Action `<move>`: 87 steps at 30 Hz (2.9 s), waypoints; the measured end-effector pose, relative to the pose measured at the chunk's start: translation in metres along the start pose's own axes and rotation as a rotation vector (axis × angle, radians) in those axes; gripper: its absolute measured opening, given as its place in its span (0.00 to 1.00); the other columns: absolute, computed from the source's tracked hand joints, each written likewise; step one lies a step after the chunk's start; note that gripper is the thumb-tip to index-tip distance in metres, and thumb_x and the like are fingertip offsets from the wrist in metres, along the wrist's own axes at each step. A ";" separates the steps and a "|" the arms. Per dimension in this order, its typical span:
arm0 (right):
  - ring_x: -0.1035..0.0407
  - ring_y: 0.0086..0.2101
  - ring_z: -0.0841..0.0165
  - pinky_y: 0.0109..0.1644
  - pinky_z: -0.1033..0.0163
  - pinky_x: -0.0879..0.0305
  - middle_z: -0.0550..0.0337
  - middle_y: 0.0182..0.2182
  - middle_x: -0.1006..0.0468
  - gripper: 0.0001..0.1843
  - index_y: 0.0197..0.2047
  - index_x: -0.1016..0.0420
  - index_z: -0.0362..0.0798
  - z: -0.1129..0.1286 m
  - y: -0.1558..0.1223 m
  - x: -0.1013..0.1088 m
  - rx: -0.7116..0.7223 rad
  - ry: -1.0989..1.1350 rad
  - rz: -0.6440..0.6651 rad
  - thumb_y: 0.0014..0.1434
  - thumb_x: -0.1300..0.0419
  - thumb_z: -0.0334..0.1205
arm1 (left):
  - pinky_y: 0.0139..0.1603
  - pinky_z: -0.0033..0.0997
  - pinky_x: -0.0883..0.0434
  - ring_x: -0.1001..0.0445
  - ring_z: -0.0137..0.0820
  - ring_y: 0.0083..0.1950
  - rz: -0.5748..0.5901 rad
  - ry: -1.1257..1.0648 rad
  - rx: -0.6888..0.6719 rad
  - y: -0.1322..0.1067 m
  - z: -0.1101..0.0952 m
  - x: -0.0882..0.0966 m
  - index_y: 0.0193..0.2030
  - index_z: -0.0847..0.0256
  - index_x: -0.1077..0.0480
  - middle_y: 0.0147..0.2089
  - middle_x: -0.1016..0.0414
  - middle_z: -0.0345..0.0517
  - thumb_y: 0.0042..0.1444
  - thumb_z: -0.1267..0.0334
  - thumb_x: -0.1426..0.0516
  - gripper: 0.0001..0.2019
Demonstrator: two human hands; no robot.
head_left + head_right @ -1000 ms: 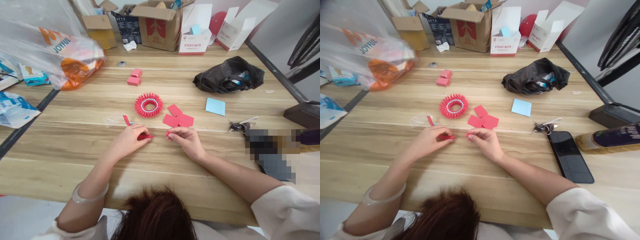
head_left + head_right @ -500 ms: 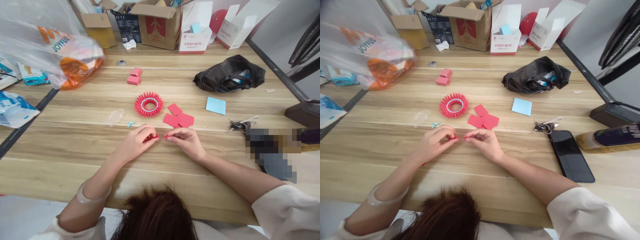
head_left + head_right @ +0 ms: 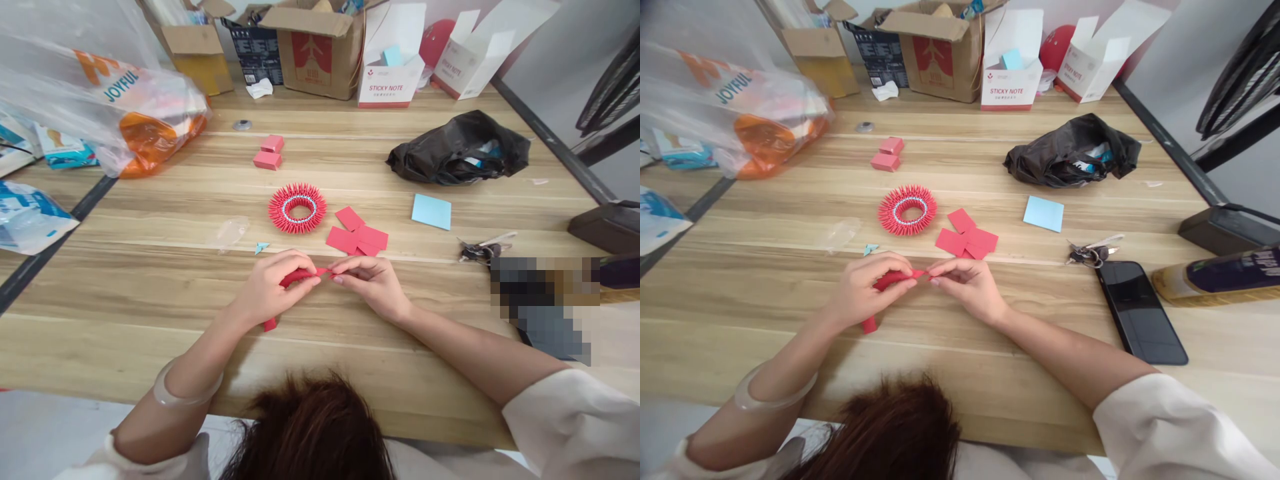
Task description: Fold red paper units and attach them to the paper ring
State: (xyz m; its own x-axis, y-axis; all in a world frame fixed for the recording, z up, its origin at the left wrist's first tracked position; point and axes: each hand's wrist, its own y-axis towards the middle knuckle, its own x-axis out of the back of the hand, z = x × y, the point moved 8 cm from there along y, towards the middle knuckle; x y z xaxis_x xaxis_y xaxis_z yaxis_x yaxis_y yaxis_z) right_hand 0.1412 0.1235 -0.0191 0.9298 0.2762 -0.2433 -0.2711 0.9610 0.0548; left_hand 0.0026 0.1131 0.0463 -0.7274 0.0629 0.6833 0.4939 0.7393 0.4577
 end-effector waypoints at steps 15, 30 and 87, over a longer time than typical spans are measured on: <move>0.25 0.36 0.69 0.43 0.62 0.29 0.59 0.33 0.19 0.04 0.31 0.24 0.49 0.003 -0.001 0.000 0.001 0.060 -0.004 0.50 0.34 0.36 | 0.39 0.29 0.26 0.23 0.29 0.37 -0.172 -0.095 -0.215 -0.003 -0.016 0.016 0.36 0.63 0.28 0.36 0.22 0.47 0.48 0.78 0.38 0.10; 0.26 0.26 0.75 0.34 0.68 0.27 0.64 0.29 0.20 0.08 0.28 0.24 0.48 -0.016 -0.002 -0.009 -0.305 0.433 0.006 0.43 0.29 0.35 | 0.39 0.29 0.26 0.23 0.29 0.36 -0.161 -0.041 -0.191 -0.002 -0.015 0.013 0.35 0.62 0.28 0.35 0.22 0.45 0.51 0.75 0.40 0.06; 0.23 0.34 0.74 0.41 0.75 0.27 0.57 0.30 0.18 0.10 0.33 0.19 0.44 -0.026 -0.004 -0.010 -0.446 0.514 0.006 0.44 0.30 0.34 | 0.40 0.30 0.26 0.23 0.29 0.37 -0.166 -0.053 -0.208 -0.002 -0.014 0.014 0.36 0.64 0.28 0.35 0.22 0.47 0.48 0.77 0.38 0.08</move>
State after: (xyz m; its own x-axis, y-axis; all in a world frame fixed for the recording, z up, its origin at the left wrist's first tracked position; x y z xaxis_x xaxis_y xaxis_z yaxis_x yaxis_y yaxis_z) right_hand 0.1269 0.1164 -0.0423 0.7213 0.1333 -0.6797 -0.4551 0.8310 -0.3199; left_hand -0.0014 0.1032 0.0632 -0.8277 -0.0085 0.5611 0.4494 0.5889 0.6718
